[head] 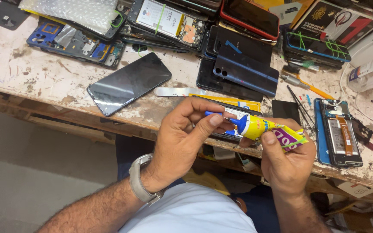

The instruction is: The person applies adhesive to the internal frame of a disassembled smartphone, then aligns and presses the back cover onto the device. The person handles a tube of adhesive, a metal spatula, and the phone components on a cluttered workbench.

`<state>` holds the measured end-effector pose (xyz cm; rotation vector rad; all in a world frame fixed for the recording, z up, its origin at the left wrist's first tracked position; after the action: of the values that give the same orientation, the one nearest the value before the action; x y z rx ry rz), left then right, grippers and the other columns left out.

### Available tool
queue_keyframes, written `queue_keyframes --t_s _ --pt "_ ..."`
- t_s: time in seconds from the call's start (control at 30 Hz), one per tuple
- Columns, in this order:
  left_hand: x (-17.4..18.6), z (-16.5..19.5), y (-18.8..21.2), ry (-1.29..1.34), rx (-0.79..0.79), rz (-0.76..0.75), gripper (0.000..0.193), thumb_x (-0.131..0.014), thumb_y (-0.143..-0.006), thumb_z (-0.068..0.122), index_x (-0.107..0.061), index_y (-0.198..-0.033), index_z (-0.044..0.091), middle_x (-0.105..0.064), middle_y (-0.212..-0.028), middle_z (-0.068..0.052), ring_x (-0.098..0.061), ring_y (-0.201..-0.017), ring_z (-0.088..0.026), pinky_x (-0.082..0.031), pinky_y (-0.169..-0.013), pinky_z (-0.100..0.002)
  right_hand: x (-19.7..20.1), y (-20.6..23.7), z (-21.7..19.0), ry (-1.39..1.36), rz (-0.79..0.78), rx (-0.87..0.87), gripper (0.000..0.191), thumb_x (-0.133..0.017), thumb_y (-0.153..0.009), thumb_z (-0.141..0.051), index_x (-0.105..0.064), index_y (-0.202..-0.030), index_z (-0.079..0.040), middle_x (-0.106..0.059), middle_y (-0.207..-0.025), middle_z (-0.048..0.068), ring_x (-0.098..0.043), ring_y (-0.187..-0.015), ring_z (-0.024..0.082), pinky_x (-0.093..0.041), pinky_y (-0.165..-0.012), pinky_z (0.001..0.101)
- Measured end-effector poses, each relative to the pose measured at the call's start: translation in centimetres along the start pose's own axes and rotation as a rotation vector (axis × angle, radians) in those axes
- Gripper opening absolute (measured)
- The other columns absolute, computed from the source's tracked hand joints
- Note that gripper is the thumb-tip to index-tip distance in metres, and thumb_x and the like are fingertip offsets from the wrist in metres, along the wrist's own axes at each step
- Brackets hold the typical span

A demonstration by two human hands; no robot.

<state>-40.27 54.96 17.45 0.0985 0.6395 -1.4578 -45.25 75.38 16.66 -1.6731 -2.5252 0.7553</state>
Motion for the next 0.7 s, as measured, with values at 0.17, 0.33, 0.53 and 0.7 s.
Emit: queue_keyframes --t_s 0.17,0.33,0.53,0.7 --pt "-0.09 -0.1 0.02 0.029 0.018 0.001 0.017 -0.058 -0.109 0.008 -0.058 -0.122 -0.003 -0.074 -0.116 -0.017 -0.075 -0.106 -0.021 -0.063 -0.098 -0.035 0.22 0.18 -0.08 -0.006 -0.004 0.022 0.021 -0.064 -0.108 -0.004 -0.061 -0.123 0.009 -0.069 -0.108 0.023 -0.072 -0.091 0.03 -0.064 -0.079 0.0442" --pt "-0.21 -0.04 -0.07 0.011 0.002 -0.007 0.017 -0.058 -0.109 0.008 -0.058 -0.122 -0.003 -0.074 -0.116 -0.017 -0.075 -0.107 -0.021 -0.063 -0.098 -0.035 0.25 0.21 -0.18 -0.015 -0.009 0.022 0.02 -0.064 -0.108 -0.005 -0.061 -0.122 0.01 -0.069 -0.108 0.024 -0.073 -0.09 0.03 -0.064 -0.079 0.044" --pt "-0.38 -0.14 0.09 -0.018 -0.016 -0.018 0.016 -0.059 -0.109 0.008 -0.059 -0.121 -0.003 -0.074 -0.117 -0.016 -0.075 -0.109 -0.021 -0.064 -0.099 -0.035 0.54 0.34 -0.01 0.009 -0.007 0.017 0.02 -0.064 -0.108 -0.005 -0.061 -0.121 0.01 -0.07 -0.106 0.023 -0.073 -0.089 0.03 -0.064 -0.079 0.0437" --pt "-0.15 -0.29 0.01 -0.034 -0.017 -0.008 0.016 -0.06 -0.108 0.008 -0.06 -0.121 -0.002 -0.075 -0.116 -0.016 -0.074 -0.109 -0.019 -0.063 -0.099 -0.033 0.53 0.23 0.07 0.018 -0.004 0.013 0.021 -0.065 -0.108 -0.005 -0.061 -0.121 0.011 -0.07 -0.105 0.023 -0.072 -0.088 0.029 -0.063 -0.079 0.0434"
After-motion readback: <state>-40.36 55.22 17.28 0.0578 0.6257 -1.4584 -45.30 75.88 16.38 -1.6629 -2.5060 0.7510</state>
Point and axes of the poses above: each hand's wrist, its own y-axis away from the middle knuckle, its own x-axis out of the back of the hand, z = x × y, the point moved 5 cm from there along -y, towards the middle knuckle
